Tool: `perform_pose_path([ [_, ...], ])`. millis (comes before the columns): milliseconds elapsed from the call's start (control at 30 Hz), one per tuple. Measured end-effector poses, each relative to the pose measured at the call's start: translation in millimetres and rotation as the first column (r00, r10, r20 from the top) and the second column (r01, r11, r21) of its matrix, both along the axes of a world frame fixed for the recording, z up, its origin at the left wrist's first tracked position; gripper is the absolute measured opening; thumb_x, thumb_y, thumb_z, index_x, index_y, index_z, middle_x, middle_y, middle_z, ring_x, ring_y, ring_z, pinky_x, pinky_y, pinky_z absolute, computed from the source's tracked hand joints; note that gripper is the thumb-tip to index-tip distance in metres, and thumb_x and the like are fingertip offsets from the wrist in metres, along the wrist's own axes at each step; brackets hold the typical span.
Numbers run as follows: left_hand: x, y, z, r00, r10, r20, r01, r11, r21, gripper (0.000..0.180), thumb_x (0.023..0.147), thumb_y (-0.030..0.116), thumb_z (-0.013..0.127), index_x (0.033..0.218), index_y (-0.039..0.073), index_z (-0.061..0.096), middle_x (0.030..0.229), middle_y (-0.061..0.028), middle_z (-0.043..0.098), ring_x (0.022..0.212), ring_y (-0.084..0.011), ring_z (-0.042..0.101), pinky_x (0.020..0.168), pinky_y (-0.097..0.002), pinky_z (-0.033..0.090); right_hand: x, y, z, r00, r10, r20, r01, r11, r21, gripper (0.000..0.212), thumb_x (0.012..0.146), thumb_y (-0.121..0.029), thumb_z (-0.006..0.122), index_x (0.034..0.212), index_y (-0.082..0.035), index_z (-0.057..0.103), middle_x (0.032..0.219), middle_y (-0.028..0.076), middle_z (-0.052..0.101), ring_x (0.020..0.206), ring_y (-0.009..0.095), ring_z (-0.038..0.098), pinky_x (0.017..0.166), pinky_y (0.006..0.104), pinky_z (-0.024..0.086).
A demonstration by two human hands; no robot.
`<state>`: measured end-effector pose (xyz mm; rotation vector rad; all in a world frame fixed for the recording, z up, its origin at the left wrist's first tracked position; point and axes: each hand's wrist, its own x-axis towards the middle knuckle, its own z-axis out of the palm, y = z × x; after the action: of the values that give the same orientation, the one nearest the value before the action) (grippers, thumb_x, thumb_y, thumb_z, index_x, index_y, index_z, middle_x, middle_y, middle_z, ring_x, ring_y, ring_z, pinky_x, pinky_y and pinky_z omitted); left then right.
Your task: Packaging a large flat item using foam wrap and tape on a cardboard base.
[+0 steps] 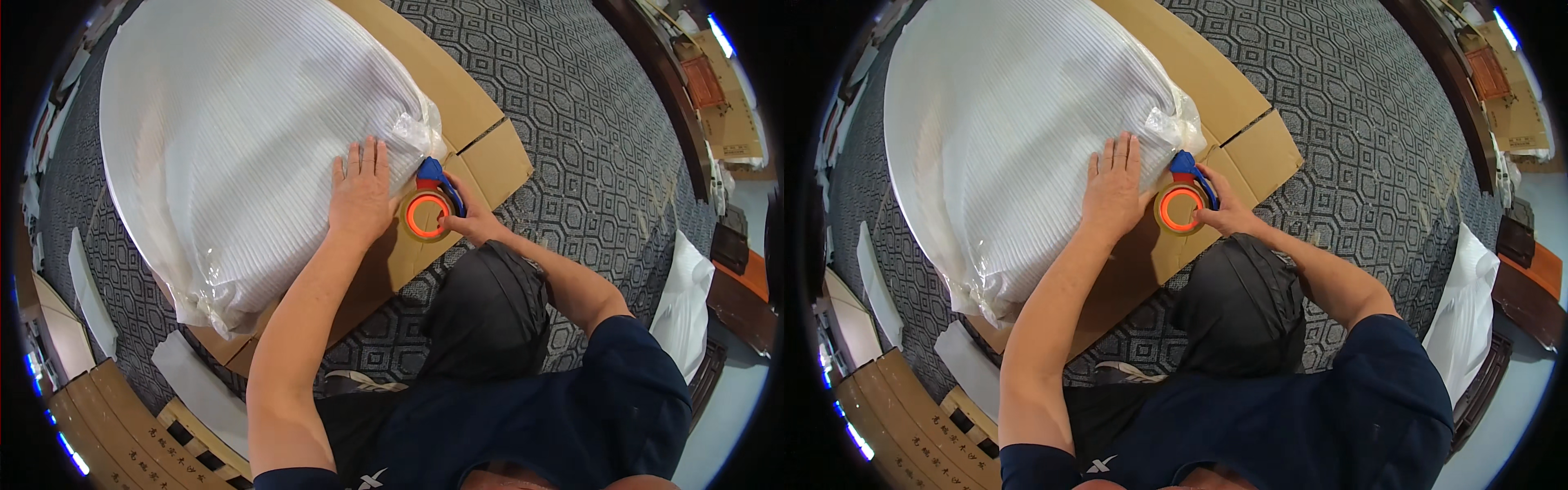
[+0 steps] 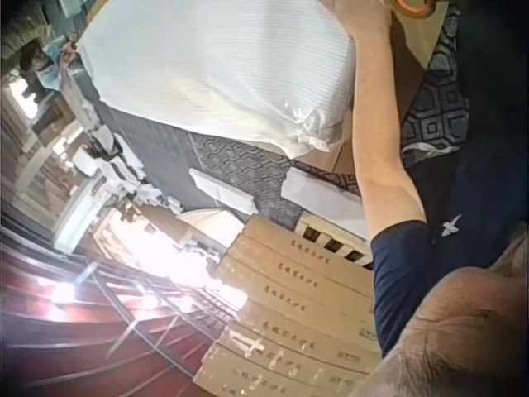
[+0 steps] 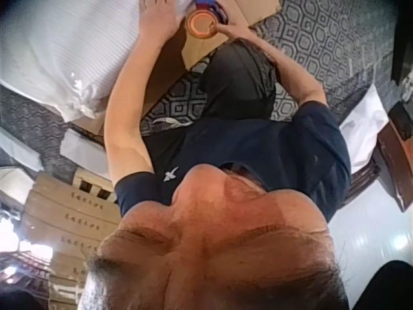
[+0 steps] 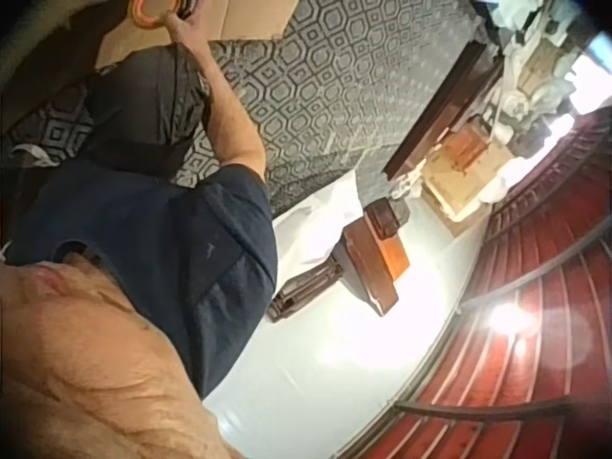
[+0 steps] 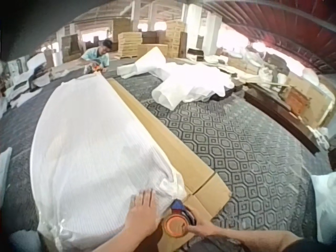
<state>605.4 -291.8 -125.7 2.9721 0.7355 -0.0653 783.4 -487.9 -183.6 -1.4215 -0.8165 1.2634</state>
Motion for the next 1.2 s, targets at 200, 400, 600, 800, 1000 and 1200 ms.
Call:
perform_pose_path([
  [200, 1.1, 11.1, -21.1, 0.998, -0.031, 0.057, 0.034, 0.997, -0.064, 0.081, 0.101, 0.032, 0.062, 0.163, -0.006, 0.027, 0.169, -0.0235, 0.034, 0.158, -0.0401, 0.031, 0.129, -0.0525, 0.026, -13.5, -2.7, 4.0, 0.982, 0.058, 0.182, -0.064, 0.998, 0.025, 0.091, 0.09, -0.007, 0.068, 0.169, -0.008, 0.024, 0.165, 0.016, 0.034, 0.148, 0.031, 0.038, 0.121, 0.0402, 0.034],
  [400, -0.5, 18.8, -21.9, 0.995, -0.053, 0.082, 0.063, 0.99, -0.127, 0.071, 0.104, 0.03, 0.055, 0.162, -0.005, 0.032, 0.171, -0.0225, 0.032, 0.159, -0.0393, 0.03, 0.13, -0.0517, 0.025, -31.5, -2.8, 23.5, 0.918, 0.196, 0.345, -0.209, 0.978, 0.0, 0.085, 0.091, -0.005, 0.065, 0.167, -0.007, 0.028, 0.16, 0.014, 0.043, 0.145, 0.027, 0.041, 0.122, 0.0392, 0.032],
  [600, -14.6, 20.9, 1.7, 0.996, -0.091, -0.016, 0.085, 0.973, -0.215, 0.068, 0.104, 0.029, 0.054, 0.161, -0.003, 0.034, 0.17, -0.0212, 0.034, 0.159, -0.0384, 0.03, 0.13, -0.0494, 0.025, -16.7, 6.5, 25.3, 0.929, 0.246, 0.275, -0.252, 0.968, -0.014, 0.083, 0.092, -0.004, 0.065, 0.167, -0.007, 0.03, 0.159, 0.013, 0.043, 0.142, 0.026, 0.043, 0.121, 0.0383, 0.034],
  [800, -26.8, 13.1, -13.4, 0.994, -0.068, 0.085, 0.078, 0.989, -0.127, 0.064, 0.105, 0.026, 0.053, 0.16, -0.002, 0.037, 0.169, -0.02, 0.037, 0.158, -0.0367, 0.032, 0.13, -0.0487, 0.026, -1.8, 14.5, 38.0, 0.951, 0.281, 0.129, -0.269, 0.957, -0.107, 0.083, 0.088, -0.003, 0.063, 0.166, -0.011, 0.033, 0.155, 0.013, 0.049, 0.132, 0.026, 0.052, 0.111, 0.0348, 0.044],
  [1000, -27.9, 15.8, -19.8, 0.985, -0.088, 0.151, 0.107, 0.986, -0.124, 0.06, 0.105, 0.023, 0.052, 0.158, -0.001, 0.04, 0.168, -0.0189, 0.039, 0.158, -0.0347, 0.034, 0.13, -0.0487, 0.026, 6.7, 15.5, 44.5, 0.946, 0.323, 0.036, -0.312, 0.932, -0.185, 0.084, 0.09, 0.0, 0.063, 0.167, -0.013, 0.031, 0.153, 0.011, 0.052, 0.126, 0.022, 0.055, 0.105, 0.0319, 0.047],
  [1200, -29.0, 15.5, -20.5, 0.981, -0.083, 0.175, 0.106, 0.987, -0.124, 0.058, 0.105, 0.022, 0.05, 0.158, -0.001, 0.041, 0.168, -0.0183, 0.039, 0.158, -0.0336, 0.034, 0.131, -0.0484, 0.025, 7.1, 13.5, 31.6, 0.94, 0.333, 0.068, -0.326, 0.94, -0.096, 0.084, 0.093, 0.003, 0.062, 0.168, -0.013, 0.028, 0.152, 0.011, 0.051, 0.121, 0.02, 0.054, 0.101, 0.03, 0.047],
])
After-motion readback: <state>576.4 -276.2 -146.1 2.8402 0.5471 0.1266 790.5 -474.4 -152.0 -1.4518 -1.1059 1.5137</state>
